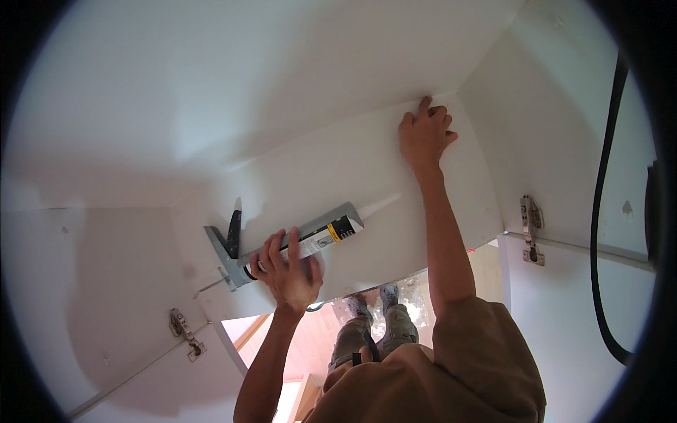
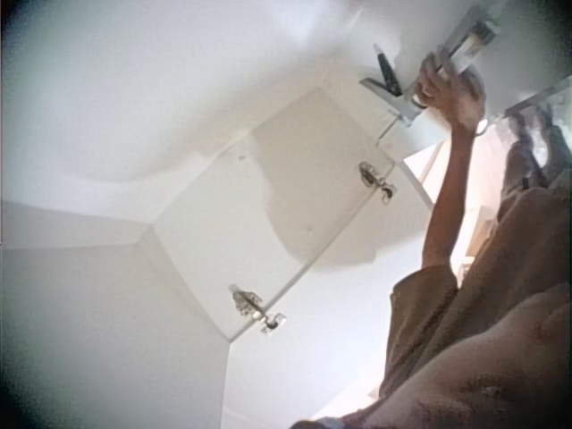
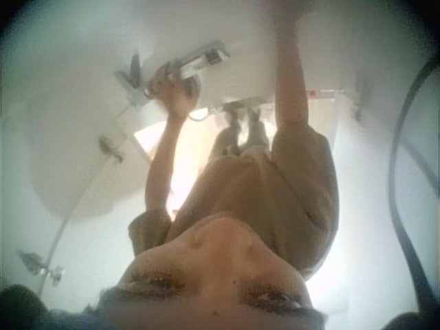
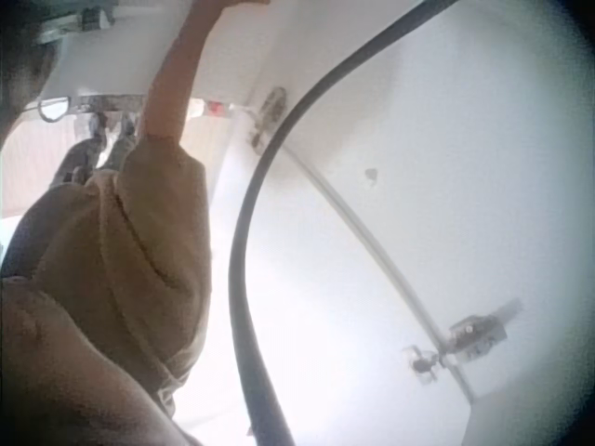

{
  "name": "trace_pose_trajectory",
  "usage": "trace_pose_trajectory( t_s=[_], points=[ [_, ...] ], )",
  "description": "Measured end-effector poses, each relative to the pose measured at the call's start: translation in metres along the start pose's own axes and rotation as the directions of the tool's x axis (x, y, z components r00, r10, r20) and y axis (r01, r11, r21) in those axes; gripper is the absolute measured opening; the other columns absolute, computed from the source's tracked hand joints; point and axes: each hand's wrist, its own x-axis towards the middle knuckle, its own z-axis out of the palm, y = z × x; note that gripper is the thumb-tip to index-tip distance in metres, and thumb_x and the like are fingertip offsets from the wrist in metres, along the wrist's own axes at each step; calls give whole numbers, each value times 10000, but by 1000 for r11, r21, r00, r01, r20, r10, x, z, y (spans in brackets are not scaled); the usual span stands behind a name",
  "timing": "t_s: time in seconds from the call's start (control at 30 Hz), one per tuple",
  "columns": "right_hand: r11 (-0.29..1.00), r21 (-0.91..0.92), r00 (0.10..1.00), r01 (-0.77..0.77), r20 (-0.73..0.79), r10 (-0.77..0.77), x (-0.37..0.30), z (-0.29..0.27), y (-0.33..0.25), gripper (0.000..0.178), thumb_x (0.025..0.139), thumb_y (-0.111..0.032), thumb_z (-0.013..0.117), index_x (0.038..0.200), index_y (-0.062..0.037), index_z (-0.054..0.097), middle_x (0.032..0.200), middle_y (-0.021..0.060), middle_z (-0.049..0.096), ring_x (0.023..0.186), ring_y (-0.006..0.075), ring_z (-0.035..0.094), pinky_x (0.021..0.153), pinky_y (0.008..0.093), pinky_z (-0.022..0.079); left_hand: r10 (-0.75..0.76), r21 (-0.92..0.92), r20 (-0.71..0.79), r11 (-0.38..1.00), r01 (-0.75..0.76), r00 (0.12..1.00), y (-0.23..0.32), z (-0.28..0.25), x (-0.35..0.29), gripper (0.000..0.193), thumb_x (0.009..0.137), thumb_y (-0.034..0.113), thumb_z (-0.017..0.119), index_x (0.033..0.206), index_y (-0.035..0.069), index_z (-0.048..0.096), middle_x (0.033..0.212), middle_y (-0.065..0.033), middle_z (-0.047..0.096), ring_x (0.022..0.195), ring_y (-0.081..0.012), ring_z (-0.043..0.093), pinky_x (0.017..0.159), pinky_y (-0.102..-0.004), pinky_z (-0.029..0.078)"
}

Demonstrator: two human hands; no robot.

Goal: The person wipes the inside of a white cabinet with a cloth, then uses a caulking gun to apply sealant along the upper corner seams. They smooth the bead with a finger and rinse their hand at the sink before continuing to apply and smooth more sealant along the cabinet edges.

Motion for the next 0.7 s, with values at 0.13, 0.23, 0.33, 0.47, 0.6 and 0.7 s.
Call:
trace_pose_trajectory(
  t_s=[0.13, 0.23, 0.33, 0.47, 0.6, 0.7],
  points=[
    [1000, 8, 1000, 16, 8, -16, -8, 2, -9, 622, 935, -264, 526, 1465, 49, 436, 1236, 136, 482, 1182, 276, 438, 960, 501, 316, 10, -5, 2, 1000, -10, 1000, -2, 0, -1, 651, 782, 270, 664, 1398, 108, 529, 1379, -140, 467, 1374, -306, 348, 1109, -600, 143],
    [999, 8, 999, 43, -4, -43, -16, 5, -15, 629, 932, -268, 532, 1463, 54, 431, 1230, 138, 484, 1177, 281, 438, 949, 506, 321, 10, -10, 4, 1000, -10, 1000, -2, 0, -1, 666, 778, 256, 675, 1409, 111, 521, 1378, -141, 467, 1373, -308, 348, 1110, -599, 141],
    [996, 23, 995, 87, 43, -88, -24, 4, -23, 648, 928, -269, 536, 1470, 63, 411, 1233, 146, 481, 1174, 293, 438, 938, 517, 328, 12, -18, 4, 1000, -12, 1000, -2, -1, -1, 674, 780, 247, 677, 1420, 114, 512, 1380, -143, 466, 1373, -309, 348, 1109, -599, 141],
    [989, 37, 985, 143, 88, -146, -39, 6, -36, 679, 919, -281, 548, 1472, 80, 392, 1251, 165, 479, 1169, 308, 443, 928, 530, 336, 19, -24, 5, 1000, -19, 1000, -1, 1, 0, 669, 790, 243, 670, 1425, 113, 506, 1387, -148, 461, 1372, -312, 348, 1110, -597, 140],
    [977, 143, 969, 156, 169, -179, -45, -2, -37, 708, 908, -295, 565, 1481, 78, 378, 1300, 216, 480, 1197, 331, 466, 952, 556, 360, 20, -9, 10, 1000, -20, 1000, -3, 0, -1, 655, 792, 242, 666, 1415, 107, 513, 1390, -152, 460, 1367, -312, 351, 1109, -591, 139],
    [978, 197, 991, 70, 95, -90, -19, -7, 4, 748, 916, -313, 567, 1514, 68, 330, 1272, 254, 535, 1175, 376, 542, 971, 541, 417, 17, -22, -10, 1000, -17, 1000, -3, 0, -1, 642, 790, 235, 666, 1403, 108, 527, 1379, -153, 472, 1363, -313, 352, 1110, -584, 140]
  ],
)
